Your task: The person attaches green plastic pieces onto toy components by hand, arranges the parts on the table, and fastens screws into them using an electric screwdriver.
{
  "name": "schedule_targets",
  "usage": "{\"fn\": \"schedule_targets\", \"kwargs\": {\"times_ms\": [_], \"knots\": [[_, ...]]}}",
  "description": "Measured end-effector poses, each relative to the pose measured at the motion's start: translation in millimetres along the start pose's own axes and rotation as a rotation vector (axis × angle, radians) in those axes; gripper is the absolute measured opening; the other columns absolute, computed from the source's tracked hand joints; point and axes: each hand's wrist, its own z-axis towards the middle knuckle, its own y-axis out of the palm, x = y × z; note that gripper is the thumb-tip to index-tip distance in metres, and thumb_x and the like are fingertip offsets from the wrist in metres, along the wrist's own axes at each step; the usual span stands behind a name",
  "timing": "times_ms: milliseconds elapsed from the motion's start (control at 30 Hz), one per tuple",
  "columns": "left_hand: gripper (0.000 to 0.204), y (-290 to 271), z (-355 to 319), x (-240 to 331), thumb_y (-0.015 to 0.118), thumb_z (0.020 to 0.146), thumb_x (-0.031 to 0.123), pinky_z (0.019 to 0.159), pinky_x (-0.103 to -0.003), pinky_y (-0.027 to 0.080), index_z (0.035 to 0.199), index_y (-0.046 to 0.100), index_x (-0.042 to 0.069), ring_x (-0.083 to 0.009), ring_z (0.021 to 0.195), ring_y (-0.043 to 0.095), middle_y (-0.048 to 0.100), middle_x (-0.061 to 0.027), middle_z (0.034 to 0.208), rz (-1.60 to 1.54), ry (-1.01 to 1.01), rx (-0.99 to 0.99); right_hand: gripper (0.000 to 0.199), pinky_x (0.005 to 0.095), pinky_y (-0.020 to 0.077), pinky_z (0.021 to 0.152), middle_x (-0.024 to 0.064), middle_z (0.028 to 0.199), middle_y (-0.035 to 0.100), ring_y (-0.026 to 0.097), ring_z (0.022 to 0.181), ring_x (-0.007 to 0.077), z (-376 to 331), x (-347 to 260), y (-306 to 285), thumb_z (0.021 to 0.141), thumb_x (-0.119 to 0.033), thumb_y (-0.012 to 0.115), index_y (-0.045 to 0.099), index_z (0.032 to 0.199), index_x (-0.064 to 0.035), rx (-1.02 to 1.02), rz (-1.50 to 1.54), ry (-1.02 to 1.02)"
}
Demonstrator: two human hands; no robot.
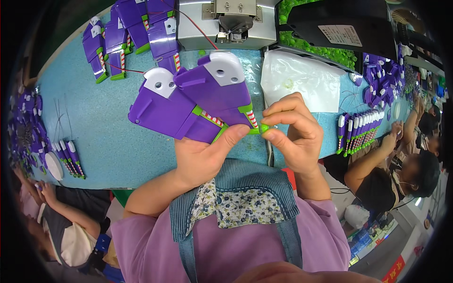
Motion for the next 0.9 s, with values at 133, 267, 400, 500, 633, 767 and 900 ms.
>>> {"fn": "schedule_targets", "kwargs": {"times_ms": [133, 267, 400, 500, 633, 767, 900], "knots": [[0.025, 2, -1, -1, 0.068, 0.083, 0.002, 0.072, -0.026, 0.050, 0.106, 0.058, -0.002, -0.0129, 0.081, 0.061, 0.064, -0.0070, 0.093, -0.012, -0.030, 0.028, 0.014, 0.0286, 0.0439, 0.070, 0.0076, 0.086, 0.064, 0.056, 0.078, 0.0192, -8, 4, 10, 0.070, -0.005, 0.076, 0.067, 0.081, -0.0037, 0.022, 0.053, 0.025], [0.021, -9, -5, 0, 0.069, 0.081, -0.001, 0.074, -0.025, 0.049, 0.101, 0.063, 0.000, -0.0116, 0.084, 0.062, 0.066, -0.0051, 0.094, -0.063, -0.066, 0.083, 0.014, 0.0274, 0.0437, 0.069, 0.0078, 0.085, 0.063, 0.056, 0.077, 0.0181, -4, 5, 18, 0.071, -0.004, 0.075, 0.065, 0.080, -0.0016, -0.038, 0.156, 0.094], [0.030, -38, 4, 17, 0.060, 0.086, 0.007, 0.077, -0.037, 0.051, 0.113, 0.051, -0.003, -0.0219, 0.088, 0.061, 0.062, -0.0133, 0.096, -0.094, -0.048, 0.032, 0.011, 0.0299, 0.0478, 0.068, 0.0086, 0.085, 0.064, 0.060, 0.077, 0.0200, 19, 8, 25, 0.074, 0.000, 0.070, 0.065, 0.083, -0.0020, -0.031, 0.024, 0.060], [0.025, -74, 12, 23, 0.054, 0.090, 0.013, 0.077, -0.041, 0.051, 0.111, 0.051, -0.002, -0.0255, 0.087, 0.060, 0.060, -0.0149, 0.091, -0.293, -0.024, 0.132, 0.011, 0.0315, 0.0491, 0.070, 0.0099, 0.088, 0.065, 0.061, 0.080, 0.0237, 41, 20, 32, 0.075, 0.003, 0.066, 0.064, 0.085, -0.0014, -0.015, -0.175, -0.006], [0.023, -130, 18, 35, 0.054, 0.091, 0.017, 0.070, -0.039, 0.051, 0.105, 0.050, -0.001, -0.0207, 0.076, 0.055, 0.053, -0.0101, 0.079, -0.253, 0.021, 0.304, 0.017, 0.0322, 0.0490, 0.068, 0.0110, 0.089, 0.064, 0.060, 0.079, 0.0263, 67, 32, 43, 0.072, 0.006, 0.066, 0.065, 0.088, -0.0006, -0.153, -0.359, -0.284], [0.026, -170, 43, 39, 0.071, 0.083, 0.019, 0.057, -0.028, 0.043, 0.091, 0.054, 0.001, -0.0108, 0.066, 0.050, 0.053, -0.0032, 0.078, 0.521, 0.023, 0.589, 0.018, 0.0329, 0.0489, 0.066, 0.0104, 0.089, 0.064, 0.059, 0.076, 0.0265, 68, 37, 52, 0.069, 0.006, 0.068, 0.065, 0.086, -0.0004, -0.189, -0.443, -0.319], [0.037, -187, 80, 41, 0.083, 0.070, 0.021, 0.055, -0.025, 0.041, 0.086, 0.054, 0.003, -0.0097, 0.062, 0.049, 0.053, -0.0014, 0.077, 0.968, -0.132, 0.759, 0.015, 0.0337, 0.0516, 0.066, 0.0100, 0.085, 0.063, 0.062, 0.077, 0.0269, 63, 28, 56, 0.071, 0.006, 0.066, 0.063, 0.084, -0.0005, -0.061, -0.406, -0.275]]}}
